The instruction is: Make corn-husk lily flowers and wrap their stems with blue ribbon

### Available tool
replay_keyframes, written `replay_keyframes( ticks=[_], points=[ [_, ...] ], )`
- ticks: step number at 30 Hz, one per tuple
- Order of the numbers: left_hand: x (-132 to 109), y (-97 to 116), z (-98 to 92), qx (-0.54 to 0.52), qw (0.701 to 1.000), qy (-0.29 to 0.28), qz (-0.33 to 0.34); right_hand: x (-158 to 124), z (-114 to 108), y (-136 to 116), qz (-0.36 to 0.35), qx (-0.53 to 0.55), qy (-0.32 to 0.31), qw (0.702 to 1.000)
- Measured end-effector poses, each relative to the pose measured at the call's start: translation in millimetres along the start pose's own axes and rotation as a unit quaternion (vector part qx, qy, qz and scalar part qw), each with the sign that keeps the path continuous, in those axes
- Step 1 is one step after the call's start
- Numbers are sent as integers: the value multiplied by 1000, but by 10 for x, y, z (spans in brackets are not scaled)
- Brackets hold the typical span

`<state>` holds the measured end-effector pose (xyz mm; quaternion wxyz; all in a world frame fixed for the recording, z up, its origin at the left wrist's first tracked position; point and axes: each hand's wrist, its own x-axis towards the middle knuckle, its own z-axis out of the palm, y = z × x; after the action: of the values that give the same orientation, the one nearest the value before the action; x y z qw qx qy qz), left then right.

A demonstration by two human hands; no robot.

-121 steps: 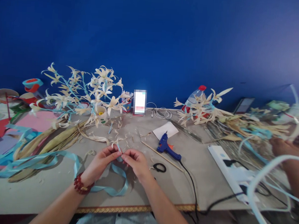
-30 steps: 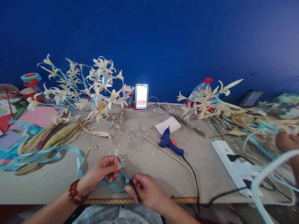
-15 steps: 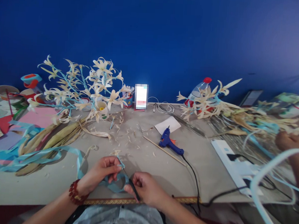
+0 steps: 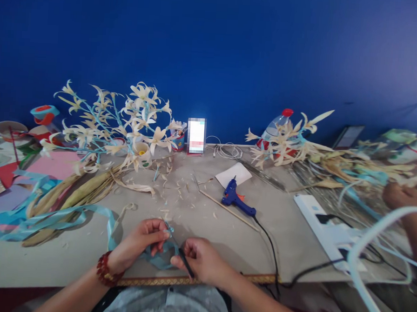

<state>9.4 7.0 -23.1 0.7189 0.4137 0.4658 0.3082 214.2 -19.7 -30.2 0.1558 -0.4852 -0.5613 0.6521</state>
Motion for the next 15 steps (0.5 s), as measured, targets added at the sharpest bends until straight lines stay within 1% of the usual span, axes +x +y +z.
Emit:
replay_keyframes(
  ticks=[3,5,7,8,9,10,11,12,13,15],
  points=[
    [14,-16,-1,3,1000,-2,2,2,18,-23,5,0,7,1000],
    [14,-25,-6,7,1000,-3,4,0,11,-44,12,8,1,1000],
    [-18,-17,-26,3,1000,-6,8,-8,-45,-64,14,19,-15,1000],
    [-51,-4,-44,-2,1000,-10,10,-17,-97,-72,9,20,-15,1000],
    [-94,18,-70,-9,1000,-13,13,-31,-165,-79,0,9,-2,1000],
    [-146,46,-103,-15,1000,-15,18,-51,-244,-84,-13,-17,27,999],
    [-203,82,-145,-18,999,-16,22,-75,-330,-86,-27,-61,73,995],
    [-260,124,-196,-22,999,-9,31,-103,-415,-86,-40,-124,123,984],
    [-313,170,-254,-29,999,0,43,-131,-493,-84,-49,-192,170,965],
    [-394,267,-385,-51,994,39,84,-178,-606,-75,-59,-324,233,915]
  ],
)
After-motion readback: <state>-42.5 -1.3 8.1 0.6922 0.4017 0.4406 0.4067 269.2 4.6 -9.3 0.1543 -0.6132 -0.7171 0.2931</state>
